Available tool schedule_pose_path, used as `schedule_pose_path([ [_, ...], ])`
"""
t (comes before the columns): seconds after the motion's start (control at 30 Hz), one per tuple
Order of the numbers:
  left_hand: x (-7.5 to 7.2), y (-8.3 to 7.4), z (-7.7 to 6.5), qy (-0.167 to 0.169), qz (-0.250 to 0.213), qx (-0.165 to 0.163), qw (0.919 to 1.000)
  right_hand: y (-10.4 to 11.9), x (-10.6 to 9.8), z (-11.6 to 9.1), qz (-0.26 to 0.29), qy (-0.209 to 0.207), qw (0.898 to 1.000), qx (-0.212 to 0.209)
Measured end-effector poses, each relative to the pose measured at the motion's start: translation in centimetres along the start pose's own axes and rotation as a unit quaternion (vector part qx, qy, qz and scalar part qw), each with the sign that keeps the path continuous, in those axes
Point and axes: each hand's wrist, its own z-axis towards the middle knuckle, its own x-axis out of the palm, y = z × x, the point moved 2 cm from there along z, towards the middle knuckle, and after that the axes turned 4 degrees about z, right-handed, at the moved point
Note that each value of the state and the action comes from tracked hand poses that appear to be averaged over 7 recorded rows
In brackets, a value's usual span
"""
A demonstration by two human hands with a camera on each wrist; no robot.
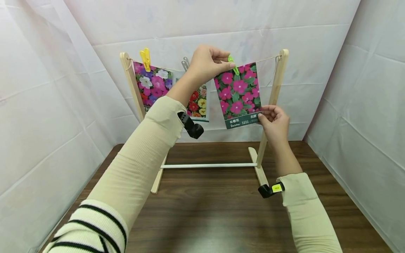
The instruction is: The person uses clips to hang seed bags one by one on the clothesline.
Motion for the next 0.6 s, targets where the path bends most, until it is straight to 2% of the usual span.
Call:
schedule_pose_path([
  [0.2, -0.4, 0.6, -0.4, -0.008, -0.014, -0.012, 0.9998, -0.5, 0.0, -0.2, -0.023, 0.005, 1.0, 0.003],
  [0.43, -1.0, 1.2, -0.8, -0.017, -0.01, 0.011, 0.9998, -1.1, 0.1, -0.4, -0.016, 0.02, 1.0, 0.008],
  [0.6, -1.2, 1.4, -1.3, -0.014, -0.035, 0.01, 0.9992, -1.2, 0.0, -0.4, -0.03, 0.026, 0.999, 0.015],
])
